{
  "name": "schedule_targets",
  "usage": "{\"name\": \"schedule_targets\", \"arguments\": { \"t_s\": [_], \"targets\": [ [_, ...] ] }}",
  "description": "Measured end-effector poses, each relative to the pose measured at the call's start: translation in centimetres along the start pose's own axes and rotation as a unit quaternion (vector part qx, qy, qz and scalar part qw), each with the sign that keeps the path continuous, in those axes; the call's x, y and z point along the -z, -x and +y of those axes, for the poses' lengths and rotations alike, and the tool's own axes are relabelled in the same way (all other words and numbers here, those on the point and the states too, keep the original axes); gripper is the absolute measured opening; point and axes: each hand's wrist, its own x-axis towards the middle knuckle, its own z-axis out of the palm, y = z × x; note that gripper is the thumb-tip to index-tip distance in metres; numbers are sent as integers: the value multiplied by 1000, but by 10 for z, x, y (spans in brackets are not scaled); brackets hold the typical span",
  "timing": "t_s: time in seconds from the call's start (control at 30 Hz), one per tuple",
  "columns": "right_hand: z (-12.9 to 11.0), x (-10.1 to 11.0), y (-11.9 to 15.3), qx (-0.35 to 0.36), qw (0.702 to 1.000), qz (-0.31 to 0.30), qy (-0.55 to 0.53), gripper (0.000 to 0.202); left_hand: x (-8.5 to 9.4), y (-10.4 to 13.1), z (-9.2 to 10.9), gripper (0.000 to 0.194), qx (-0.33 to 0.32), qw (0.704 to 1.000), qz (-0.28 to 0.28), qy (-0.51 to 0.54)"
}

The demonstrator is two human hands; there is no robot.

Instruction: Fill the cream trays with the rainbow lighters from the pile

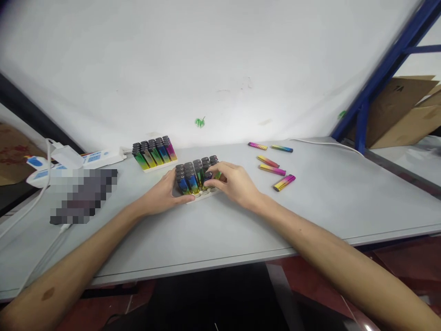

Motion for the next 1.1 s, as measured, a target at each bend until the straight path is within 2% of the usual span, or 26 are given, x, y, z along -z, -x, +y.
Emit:
{"name": "schedule_targets", "arguments": {
  "t_s": [0.3,0.4,0.6,0.73,0.8,0.9,0.97,1.1],
  "targets": [
    [4,-6,-4,69,997,-14,36,14,-1,1,-2,85,1,1000,10,14],
    [3,-8,-6,55,997,-20,56,16,-1,0,-2,84,-3,1000,11,11],
    [-1,-13,-8,-7,985,-32,167,27,-1,0,-2,82,4,1000,7,4],
    [-4,-12,-7,-7,984,-50,171,41,-1,1,-3,82,8,1000,11,8],
    [0,-1,-9,-6,985,-12,173,50,-1,1,-4,80,7,1000,11,6],
    [24,32,-19,-59,976,99,186,51,-1,1,-4,79,6,1000,7,0],
    [55,64,-27,-136,957,136,215,45,-1,2,-4,80,7,1000,3,-3],
    [137,124,-28,-213,939,123,239,22,0,2,-2,82,14,1000,-4,-11]
  ]
}}
